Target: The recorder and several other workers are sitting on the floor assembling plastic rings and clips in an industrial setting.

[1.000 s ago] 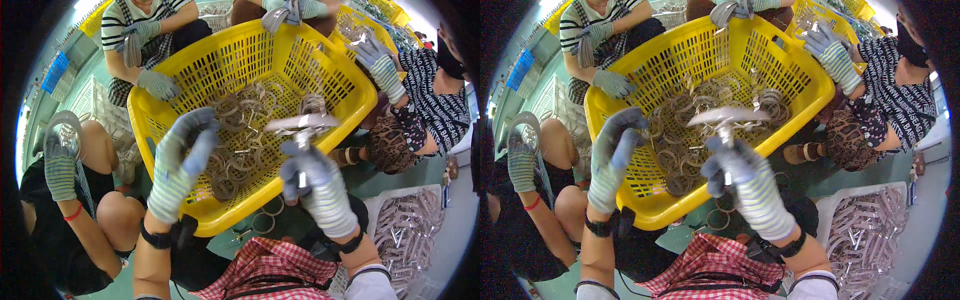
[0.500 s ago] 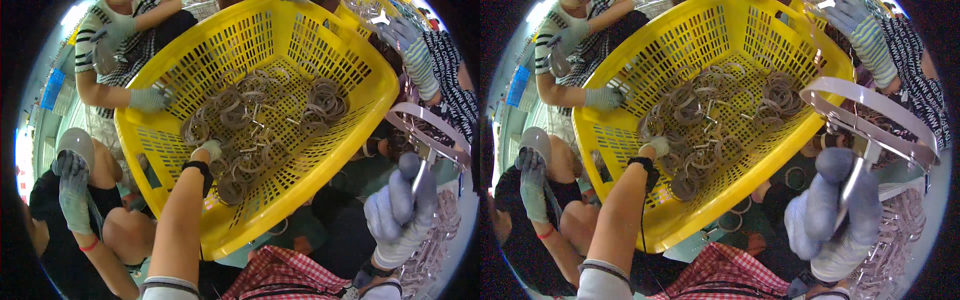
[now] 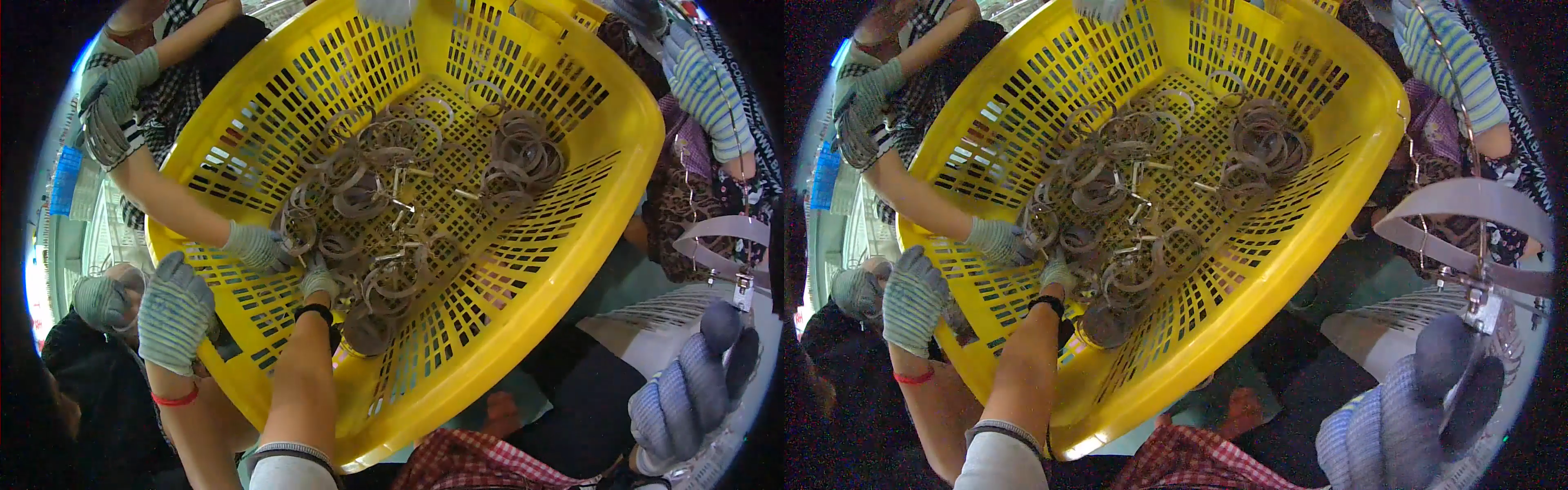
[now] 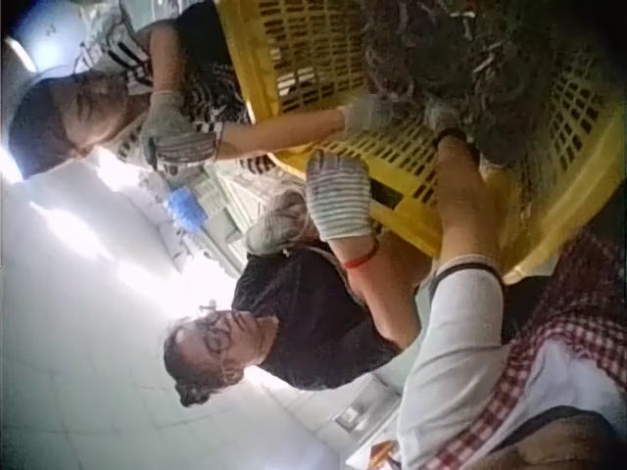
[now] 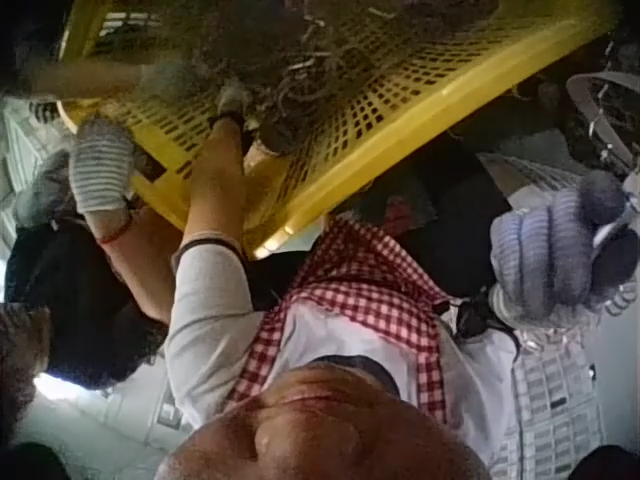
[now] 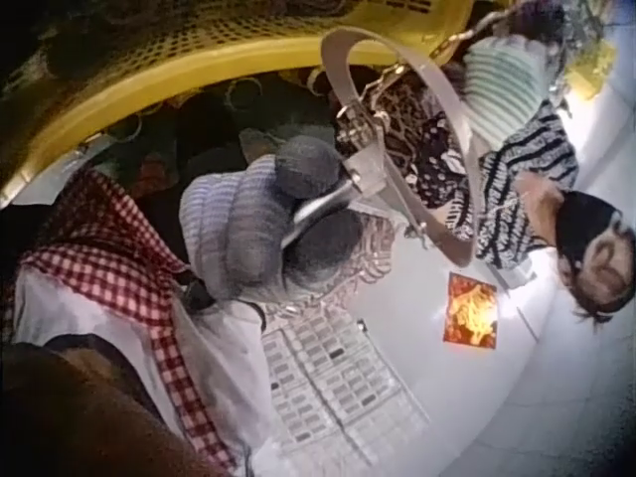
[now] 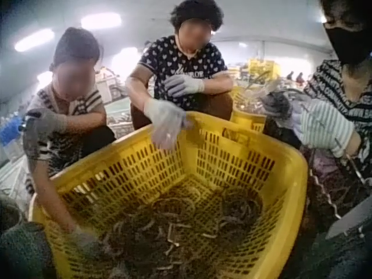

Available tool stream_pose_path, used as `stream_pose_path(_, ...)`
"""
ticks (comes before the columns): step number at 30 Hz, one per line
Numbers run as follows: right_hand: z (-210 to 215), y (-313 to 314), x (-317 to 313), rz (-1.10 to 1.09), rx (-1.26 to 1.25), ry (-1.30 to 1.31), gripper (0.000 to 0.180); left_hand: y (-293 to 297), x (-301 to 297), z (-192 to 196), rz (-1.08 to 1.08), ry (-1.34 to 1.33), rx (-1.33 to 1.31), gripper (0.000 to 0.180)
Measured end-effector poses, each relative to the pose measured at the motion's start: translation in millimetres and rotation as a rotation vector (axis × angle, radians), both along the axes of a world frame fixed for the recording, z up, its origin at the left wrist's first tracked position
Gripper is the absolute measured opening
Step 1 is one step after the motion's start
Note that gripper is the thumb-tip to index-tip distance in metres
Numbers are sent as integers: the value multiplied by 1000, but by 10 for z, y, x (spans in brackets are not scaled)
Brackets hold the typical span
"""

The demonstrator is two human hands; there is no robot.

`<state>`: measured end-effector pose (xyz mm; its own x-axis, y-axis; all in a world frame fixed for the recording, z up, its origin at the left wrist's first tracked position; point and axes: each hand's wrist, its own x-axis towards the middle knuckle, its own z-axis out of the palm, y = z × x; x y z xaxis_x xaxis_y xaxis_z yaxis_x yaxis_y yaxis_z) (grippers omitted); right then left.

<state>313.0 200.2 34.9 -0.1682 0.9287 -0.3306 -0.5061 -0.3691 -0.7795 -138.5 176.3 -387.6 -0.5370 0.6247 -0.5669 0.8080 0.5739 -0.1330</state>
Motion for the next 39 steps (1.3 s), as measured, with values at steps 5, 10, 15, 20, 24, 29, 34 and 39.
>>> stream_pose_path(5, -34, -2, -50, 62, -16, 59, 53, -16, 106, -421, 74, -96, -219, 60)
stream_pose_path(10, -41, 155, -184, 522, 135, 386, 54, -523, -440, -1156, -200, -61, 141, 48)
stream_pose_path(15, -26, -1, -594, 144, -83, 105, 43, -78, -135, -655, -208, -440, 326, 36)
stream_pose_path(20, -26, -55, -618, 227, -66, 134, 34, 320, 756, 1956, 265, -1135, 313, 29)
stream_pose_path(24, -158, -97, -725, 245, 70, 24, 29, 231, 1315, 3189, 300, -1493, 554, 32)
stream_pose_path(29, -495, -132, -810, 279, 458, -367, 37, -280, 1655, 3995, 217, -1751, 604, 31)
stream_pose_path(34, -577, -307, -836, 386, 712, -368, 38, -794, 1936, 4225, 287, -1573, 499, 27)
stream_pose_path(39, -707, -449, -906, 661, 817, -490, 38, -967, 1962, 4023, 201, -1523, 667, 32)
